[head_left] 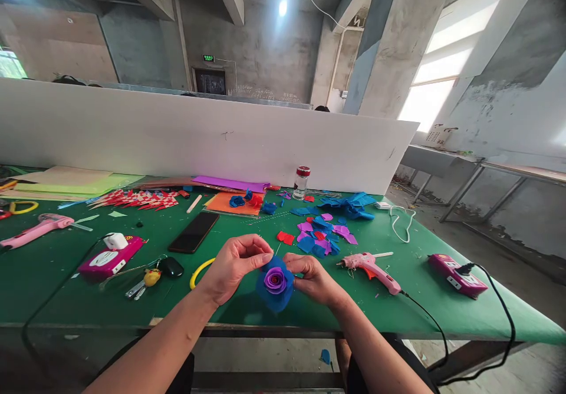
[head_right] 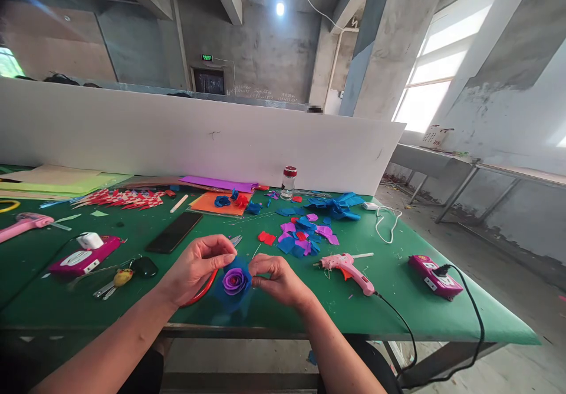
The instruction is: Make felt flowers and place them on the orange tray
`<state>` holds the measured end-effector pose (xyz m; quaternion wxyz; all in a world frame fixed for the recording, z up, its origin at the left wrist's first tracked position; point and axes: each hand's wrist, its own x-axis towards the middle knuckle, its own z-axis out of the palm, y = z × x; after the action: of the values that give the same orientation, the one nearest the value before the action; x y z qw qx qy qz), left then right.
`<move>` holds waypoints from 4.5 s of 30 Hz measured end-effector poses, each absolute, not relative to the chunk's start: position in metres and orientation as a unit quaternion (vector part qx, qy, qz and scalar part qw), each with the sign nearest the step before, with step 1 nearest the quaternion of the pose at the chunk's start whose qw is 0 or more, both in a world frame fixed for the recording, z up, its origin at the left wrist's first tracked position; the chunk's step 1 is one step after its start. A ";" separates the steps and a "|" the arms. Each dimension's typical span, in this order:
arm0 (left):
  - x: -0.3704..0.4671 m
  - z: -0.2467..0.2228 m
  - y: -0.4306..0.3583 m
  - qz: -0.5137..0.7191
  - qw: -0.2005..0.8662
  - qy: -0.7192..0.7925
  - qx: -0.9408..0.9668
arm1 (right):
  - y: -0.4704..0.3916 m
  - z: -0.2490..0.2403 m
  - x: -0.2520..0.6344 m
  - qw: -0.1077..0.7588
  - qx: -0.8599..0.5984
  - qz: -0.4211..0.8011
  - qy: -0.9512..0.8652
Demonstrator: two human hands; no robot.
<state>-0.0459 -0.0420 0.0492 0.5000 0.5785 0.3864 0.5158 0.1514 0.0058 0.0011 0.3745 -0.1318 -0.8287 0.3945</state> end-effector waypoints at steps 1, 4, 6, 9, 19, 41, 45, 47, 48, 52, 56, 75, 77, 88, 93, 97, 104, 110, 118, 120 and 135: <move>-0.046 0.050 -0.042 0.521 0.505 0.387 0.569 | 0.006 0.000 0.152 0.378 -0.133 0.392 -0.828; -0.047 0.052 -0.042 0.520 0.516 0.382 0.563 | 0.007 -0.002 0.152 0.391 -0.138 0.386 -0.824; -0.049 0.053 -0.042 0.513 0.521 0.375 0.569 | 0.008 -0.003 0.152 0.398 -0.136 0.382 -0.823; -0.050 0.052 -0.042 0.503 0.531 0.368 0.574 | 0.010 -0.005 0.152 0.405 -0.138 0.370 -0.824; -0.051 0.052 -0.041 0.521 0.558 0.352 0.542 | 0.010 -0.003 0.154 0.441 -0.160 0.355 -0.809; -0.038 0.043 -0.041 0.528 0.566 0.349 0.529 | 0.021 -0.016 0.150 0.630 -0.279 0.197 -0.698; -0.036 0.041 -0.040 0.576 0.549 0.343 0.500 | 0.018 -0.012 0.148 0.612 -0.249 0.172 -0.730; -0.037 0.040 -0.039 0.587 0.536 0.344 0.500 | 0.015 -0.011 0.147 0.601 -0.240 0.168 -0.744; -0.037 0.039 -0.038 0.588 0.532 0.346 0.501 | 0.014 -0.010 0.146 0.597 -0.240 0.165 -0.748; -0.037 0.039 -0.037 0.584 0.534 0.351 0.501 | 0.012 -0.010 0.144 0.587 -0.236 0.159 -0.758; -0.035 0.040 -0.039 0.596 0.542 0.352 0.477 | 0.012 -0.012 0.142 0.577 -0.233 0.166 -0.765; -0.028 0.044 -0.039 0.621 0.638 0.308 0.335 | 0.011 -0.010 0.142 0.579 -0.226 0.180 -0.762; -0.028 0.044 -0.039 0.622 0.646 0.304 0.322 | 0.010 -0.009 0.141 0.575 -0.223 0.193 -0.763; -0.029 0.045 -0.042 0.575 0.656 0.297 0.388 | 0.014 -0.011 0.149 0.648 -0.293 0.078 -0.699; -0.020 0.042 -0.050 0.549 0.646 0.326 0.418 | 0.012 -0.008 0.151 0.652 -0.285 0.022 -0.703; -0.016 0.043 -0.052 0.555 0.629 0.360 0.409 | 0.010 -0.009 0.149 0.635 -0.269 0.014 -0.724; -0.018 0.042 -0.048 0.568 0.629 0.371 0.378 | 0.010 -0.012 0.147 0.643 -0.281 0.024 -0.712; -0.018 0.040 -0.047 0.577 0.638 0.355 0.368 | 0.012 -0.012 0.145 0.639 -0.301 0.074 -0.704; -0.017 0.036 -0.048 0.565 0.626 0.345 0.412 | 0.016 -0.016 0.147 0.635 -0.303 0.139 -0.697; -0.018 0.038 -0.047 0.572 0.619 0.346 0.411 | 0.017 -0.017 0.146 0.632 -0.302 0.150 -0.698; -0.016 0.038 -0.051 0.555 0.571 0.373 0.476 | 0.011 -0.014 0.144 0.675 -0.316 0.118 -0.656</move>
<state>-0.0159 -0.0513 0.0380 0.5711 0.4760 0.3732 0.5549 0.1437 0.0111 -0.0141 0.6750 -0.3161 -0.6562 0.1176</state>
